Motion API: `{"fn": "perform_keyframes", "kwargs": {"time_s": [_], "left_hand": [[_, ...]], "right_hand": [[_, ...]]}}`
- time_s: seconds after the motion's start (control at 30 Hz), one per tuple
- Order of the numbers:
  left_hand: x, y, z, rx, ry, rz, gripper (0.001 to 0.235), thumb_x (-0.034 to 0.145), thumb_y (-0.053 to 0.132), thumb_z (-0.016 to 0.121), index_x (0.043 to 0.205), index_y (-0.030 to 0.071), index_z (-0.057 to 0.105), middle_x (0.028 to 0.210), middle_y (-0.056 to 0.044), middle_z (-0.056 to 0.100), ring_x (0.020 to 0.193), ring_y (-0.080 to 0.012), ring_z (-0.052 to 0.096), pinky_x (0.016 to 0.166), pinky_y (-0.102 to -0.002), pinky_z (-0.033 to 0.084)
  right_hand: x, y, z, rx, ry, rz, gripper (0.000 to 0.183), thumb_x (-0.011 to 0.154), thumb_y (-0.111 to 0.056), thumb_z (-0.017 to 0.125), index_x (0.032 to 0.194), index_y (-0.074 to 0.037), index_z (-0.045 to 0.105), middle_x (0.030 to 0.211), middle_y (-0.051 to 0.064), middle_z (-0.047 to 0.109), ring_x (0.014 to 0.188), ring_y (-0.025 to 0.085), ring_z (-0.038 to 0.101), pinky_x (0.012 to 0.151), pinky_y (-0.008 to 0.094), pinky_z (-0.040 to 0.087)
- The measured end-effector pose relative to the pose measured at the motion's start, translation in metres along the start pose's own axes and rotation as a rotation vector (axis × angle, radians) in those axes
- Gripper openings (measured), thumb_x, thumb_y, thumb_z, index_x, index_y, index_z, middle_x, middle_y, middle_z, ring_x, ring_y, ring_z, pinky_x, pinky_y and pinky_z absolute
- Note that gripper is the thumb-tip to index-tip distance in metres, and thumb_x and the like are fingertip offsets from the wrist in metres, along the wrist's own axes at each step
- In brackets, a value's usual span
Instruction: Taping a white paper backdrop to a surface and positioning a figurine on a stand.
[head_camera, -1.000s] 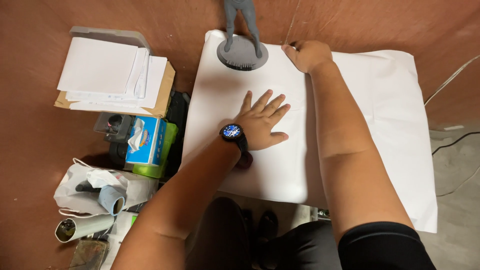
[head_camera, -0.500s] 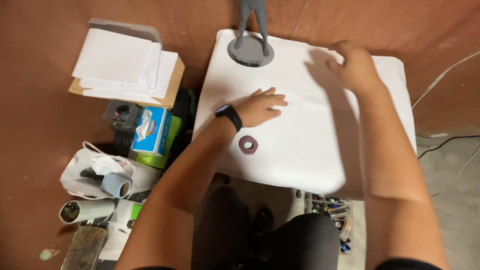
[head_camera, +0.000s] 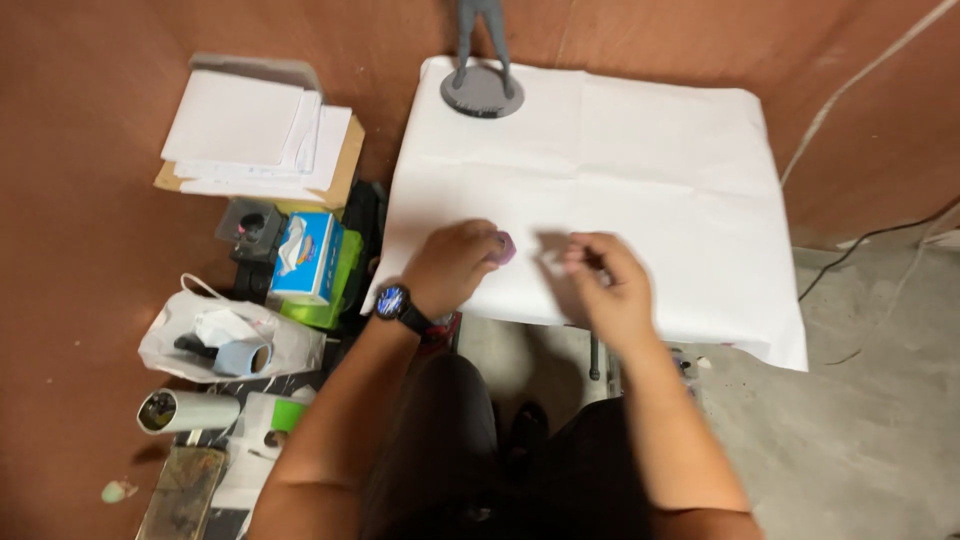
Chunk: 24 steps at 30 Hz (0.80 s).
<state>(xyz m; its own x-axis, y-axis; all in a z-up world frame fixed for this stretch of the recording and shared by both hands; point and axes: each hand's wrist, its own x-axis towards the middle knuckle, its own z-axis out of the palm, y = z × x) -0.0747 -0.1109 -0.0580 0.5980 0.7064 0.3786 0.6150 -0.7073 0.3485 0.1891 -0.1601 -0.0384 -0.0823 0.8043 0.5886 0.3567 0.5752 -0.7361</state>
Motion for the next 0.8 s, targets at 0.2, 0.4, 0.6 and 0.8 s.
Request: {"fn": "perform_keyframes", "kwargs": {"time_s": [0.2,0.4,0.6,0.8], "left_hand": [[-0.021,0.066,0.004,-0.147,0.239,0.099,0.018,0.103,0.027,0.062,0.112,0.012,0.057,0.122,-0.008,0.062,0.102,-0.0295,0.067,0.086,-0.043,0.053],[-0.032,0.098,-0.011,-0.086,0.283,0.173,0.013,0.103,0.023,0.062,0.109,0.012,0.056,0.114,-0.007,0.059,0.09,-0.0273,0.065,0.083,-0.041,0.051],[-0.038,0.114,-0.021,0.028,0.238,0.152,0.013,0.098,0.025,0.066,0.096,0.016,0.057,0.088,-0.001,0.054,0.073,-0.0234,0.062,0.076,-0.04,0.049],[-0.04,0.109,-0.011,0.036,0.287,0.033,0.016,0.098,0.024,0.063,0.089,0.017,0.052,0.075,0.002,0.047,0.065,-0.0235,0.062,0.067,-0.037,0.051]], "right_hand": [[-0.038,-0.026,0.034,0.091,0.101,0.015,0.04,0.088,0.004,0.075,0.127,0.006,0.066,0.116,0.016,0.068,0.102,0.027,0.07,0.085,0.038,0.06],[-0.057,-0.026,0.033,0.17,0.151,0.076,0.015,0.089,0.0,0.078,0.102,0.0,0.073,0.101,0.008,0.071,0.093,0.018,0.068,0.086,0.035,0.056],[-0.069,-0.025,0.017,0.176,0.172,0.008,0.01,0.097,-0.003,0.07,0.089,-0.002,0.064,0.09,0.009,0.066,0.09,0.023,0.068,0.085,0.037,0.053],[-0.091,-0.041,0.018,0.187,0.336,-0.1,0.014,0.1,-0.001,0.064,0.088,-0.001,0.059,0.088,0.011,0.062,0.088,0.027,0.07,0.086,0.04,0.055]]}}
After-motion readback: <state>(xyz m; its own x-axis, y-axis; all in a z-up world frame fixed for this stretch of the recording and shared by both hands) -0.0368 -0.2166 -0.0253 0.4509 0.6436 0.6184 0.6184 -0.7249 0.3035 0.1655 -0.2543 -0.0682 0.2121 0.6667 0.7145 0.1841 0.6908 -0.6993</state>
